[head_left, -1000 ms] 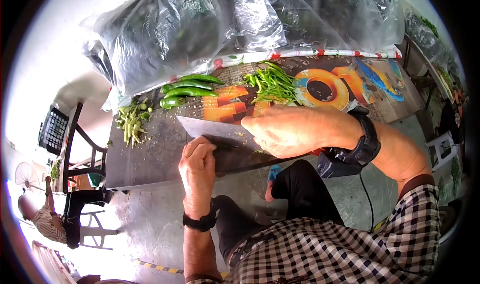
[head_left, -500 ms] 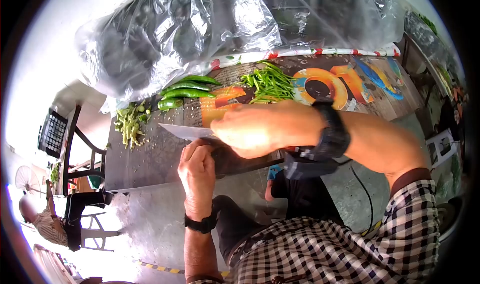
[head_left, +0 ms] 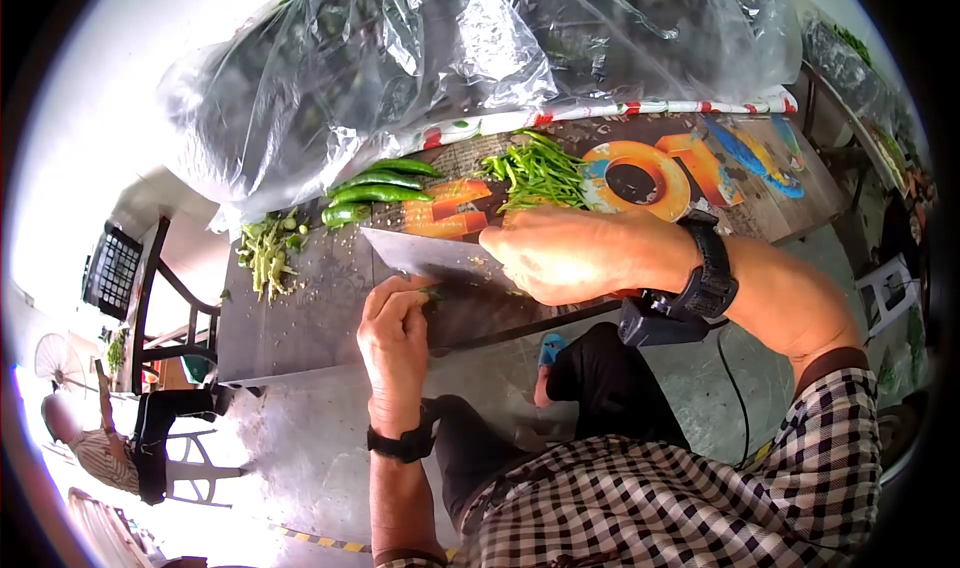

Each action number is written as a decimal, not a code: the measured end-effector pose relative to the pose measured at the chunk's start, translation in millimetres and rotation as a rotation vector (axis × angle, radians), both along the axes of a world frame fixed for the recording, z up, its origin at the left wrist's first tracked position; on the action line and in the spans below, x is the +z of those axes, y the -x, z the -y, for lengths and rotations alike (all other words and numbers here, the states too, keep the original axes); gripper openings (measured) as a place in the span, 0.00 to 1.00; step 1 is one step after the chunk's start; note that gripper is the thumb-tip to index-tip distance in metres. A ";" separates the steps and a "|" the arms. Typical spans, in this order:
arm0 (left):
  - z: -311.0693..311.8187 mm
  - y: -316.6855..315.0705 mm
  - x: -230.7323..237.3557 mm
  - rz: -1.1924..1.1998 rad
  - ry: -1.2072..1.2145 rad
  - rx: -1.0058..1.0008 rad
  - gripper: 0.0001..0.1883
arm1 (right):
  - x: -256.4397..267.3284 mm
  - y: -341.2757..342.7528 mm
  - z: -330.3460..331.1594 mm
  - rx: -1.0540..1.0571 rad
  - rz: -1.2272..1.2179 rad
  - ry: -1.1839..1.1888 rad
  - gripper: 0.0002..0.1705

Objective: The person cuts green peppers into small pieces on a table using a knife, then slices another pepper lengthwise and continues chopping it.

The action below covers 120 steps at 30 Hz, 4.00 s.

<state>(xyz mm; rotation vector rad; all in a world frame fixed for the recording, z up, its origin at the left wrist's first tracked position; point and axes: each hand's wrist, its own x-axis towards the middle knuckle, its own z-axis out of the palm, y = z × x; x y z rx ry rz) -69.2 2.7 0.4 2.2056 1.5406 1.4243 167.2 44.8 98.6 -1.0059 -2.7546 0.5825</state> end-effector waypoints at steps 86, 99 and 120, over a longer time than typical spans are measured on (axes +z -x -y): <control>13.5 6.4 -2.6 -0.020 -0.076 0.011 0.08 | 1.7 20.9 6.1 0.108 0.004 0.175 0.08; 15.9 3.8 -3.7 -0.006 -0.069 0.044 0.08 | 7.9 12.2 16.0 0.055 0.084 0.061 0.08; 16.2 3.5 -5.7 -0.007 -0.092 0.055 0.08 | 11.3 16.3 14.3 0.057 0.011 0.249 0.09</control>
